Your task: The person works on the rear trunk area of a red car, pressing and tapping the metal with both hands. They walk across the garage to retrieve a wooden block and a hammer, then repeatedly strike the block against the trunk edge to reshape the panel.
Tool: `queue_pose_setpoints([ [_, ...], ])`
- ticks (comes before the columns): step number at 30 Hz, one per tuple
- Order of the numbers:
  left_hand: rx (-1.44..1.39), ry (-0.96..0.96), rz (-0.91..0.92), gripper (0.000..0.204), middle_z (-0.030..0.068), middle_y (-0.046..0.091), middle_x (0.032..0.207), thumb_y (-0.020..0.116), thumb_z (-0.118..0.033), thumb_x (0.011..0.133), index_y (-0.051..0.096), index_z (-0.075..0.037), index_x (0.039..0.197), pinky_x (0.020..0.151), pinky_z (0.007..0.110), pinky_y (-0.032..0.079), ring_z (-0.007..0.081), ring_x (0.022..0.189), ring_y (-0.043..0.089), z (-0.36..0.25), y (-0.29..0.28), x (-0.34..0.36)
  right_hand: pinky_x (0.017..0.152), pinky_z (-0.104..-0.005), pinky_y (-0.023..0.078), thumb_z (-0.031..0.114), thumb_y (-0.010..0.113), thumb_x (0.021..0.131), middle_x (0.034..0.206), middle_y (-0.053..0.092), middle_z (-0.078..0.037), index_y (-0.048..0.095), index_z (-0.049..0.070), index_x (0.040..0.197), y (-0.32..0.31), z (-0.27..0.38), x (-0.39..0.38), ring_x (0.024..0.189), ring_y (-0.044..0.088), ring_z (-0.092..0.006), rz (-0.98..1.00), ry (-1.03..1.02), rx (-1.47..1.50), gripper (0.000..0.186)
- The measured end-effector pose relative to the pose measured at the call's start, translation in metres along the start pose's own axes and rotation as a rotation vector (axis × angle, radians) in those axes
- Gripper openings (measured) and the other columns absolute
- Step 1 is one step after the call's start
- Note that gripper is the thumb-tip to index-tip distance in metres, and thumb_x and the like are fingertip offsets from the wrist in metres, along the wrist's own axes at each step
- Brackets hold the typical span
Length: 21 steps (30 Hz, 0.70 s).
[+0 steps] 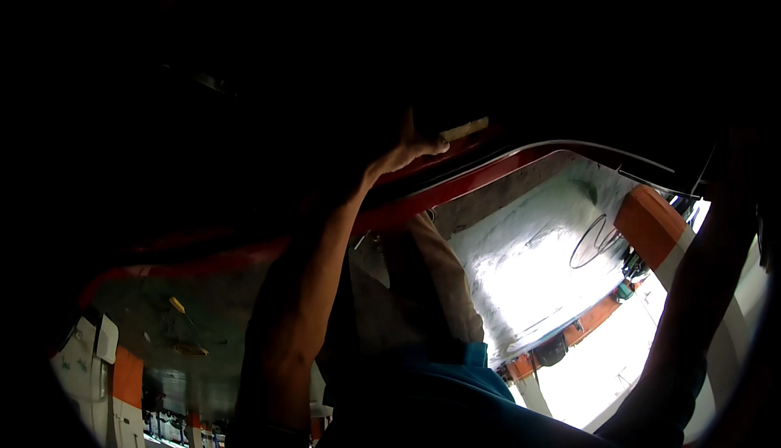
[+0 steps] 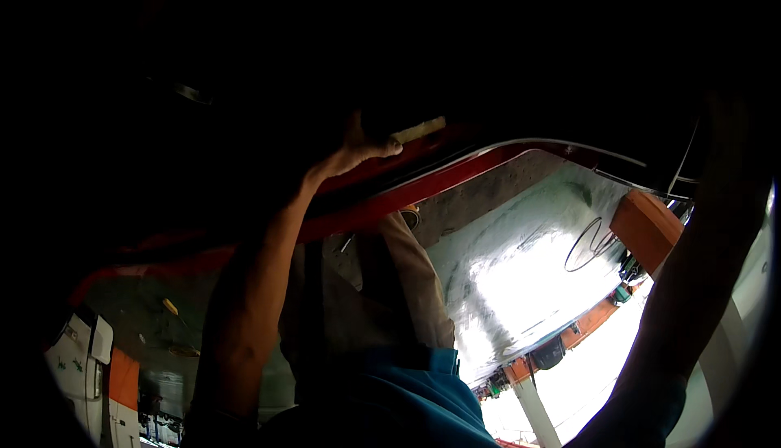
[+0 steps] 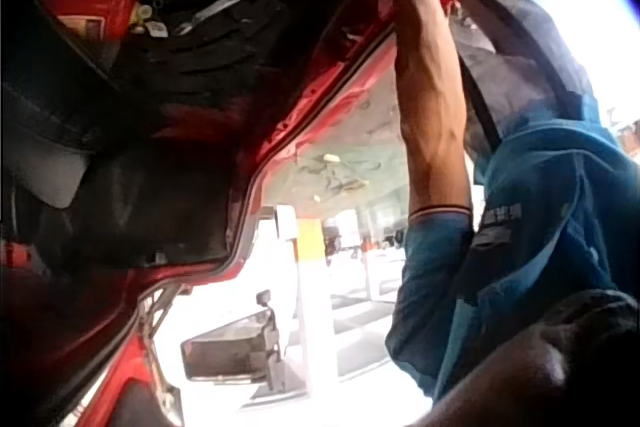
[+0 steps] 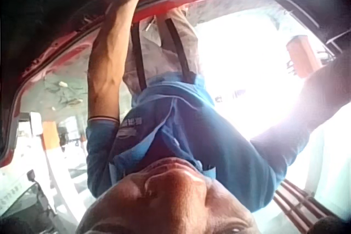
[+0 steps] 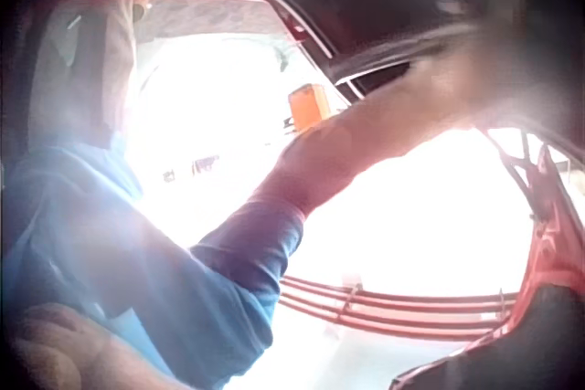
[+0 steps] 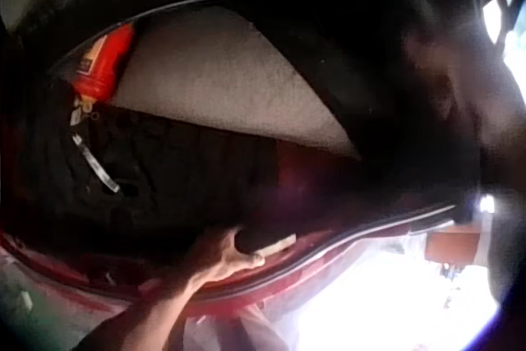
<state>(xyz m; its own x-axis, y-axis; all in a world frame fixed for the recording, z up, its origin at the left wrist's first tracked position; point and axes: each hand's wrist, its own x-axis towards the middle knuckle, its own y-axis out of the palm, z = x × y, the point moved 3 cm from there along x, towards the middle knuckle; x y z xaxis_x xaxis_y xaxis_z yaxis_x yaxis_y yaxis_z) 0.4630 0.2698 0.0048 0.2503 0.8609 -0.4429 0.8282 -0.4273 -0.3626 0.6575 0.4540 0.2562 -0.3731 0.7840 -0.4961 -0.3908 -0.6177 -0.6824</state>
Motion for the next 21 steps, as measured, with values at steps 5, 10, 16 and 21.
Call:
queue_pose_setpoints([
  [5, -0.171, -0.067, 0.119, 0.080, 0.0216, 0.071, 0.103, 0.087, -0.050, 0.067, 0.063, 0.003, 0.122, 0.080, 0.045, 0.057, 0.0352, 0.088, 0.070, 0.003, 0.015, 0.006, 0.070, -0.0361, 0.061, 0.027, 0.064, 0.099, 0.099, 0.070, -0.014, 0.066, 0.006, 0.118, 0.104, -0.052, -0.015, 0.086, 0.072, -0.0222, 0.229, 0.100, -0.492, 0.028],
  [10, -0.026, -0.016, 0.103, 0.084, 0.0219, 0.068, 0.109, 0.086, -0.052, 0.068, 0.060, 0.004, 0.126, 0.082, 0.045, 0.057, 0.0354, 0.094, 0.068, -0.003, 0.005, -0.003, 0.074, -0.0381, 0.061, 0.026, 0.064, 0.099, 0.101, 0.070, -0.013, 0.067, 0.007, 0.118, 0.142, -0.051, -0.027, 0.090, 0.071, -0.0238, 0.462, 0.455, -0.358, 0.026],
  [16, -0.122, -0.122, 0.147, 0.095, 0.0229, 0.059, 0.131, 0.078, -0.067, 0.072, 0.054, -0.002, 0.139, 0.096, 0.049, 0.051, 0.0374, 0.121, 0.058, 0.043, -0.028, -0.024, 0.059, -0.0323, 0.060, 0.028, 0.064, 0.099, 0.089, 0.071, -0.012, 0.068, 0.007, 0.113, 0.141, -0.002, -0.002, 0.072, 0.071, -0.0196, 0.212, 0.107, -0.347, 0.025],
  [21, -0.205, -0.221, 0.085, 0.081, 0.0188, 0.069, 0.109, 0.073, -0.067, 0.077, 0.065, -0.001, 0.123, 0.086, 0.046, 0.055, 0.0335, 0.100, 0.067, 0.089, -0.069, -0.041, 0.046, -0.0254, 0.052, 0.025, 0.071, 0.096, 0.071, 0.066, -0.005, 0.069, 0.006, 0.105, 0.125, -0.015, -0.004, 0.058, 0.067, -0.0128, 0.126, 0.143, -0.093, 0.021],
])
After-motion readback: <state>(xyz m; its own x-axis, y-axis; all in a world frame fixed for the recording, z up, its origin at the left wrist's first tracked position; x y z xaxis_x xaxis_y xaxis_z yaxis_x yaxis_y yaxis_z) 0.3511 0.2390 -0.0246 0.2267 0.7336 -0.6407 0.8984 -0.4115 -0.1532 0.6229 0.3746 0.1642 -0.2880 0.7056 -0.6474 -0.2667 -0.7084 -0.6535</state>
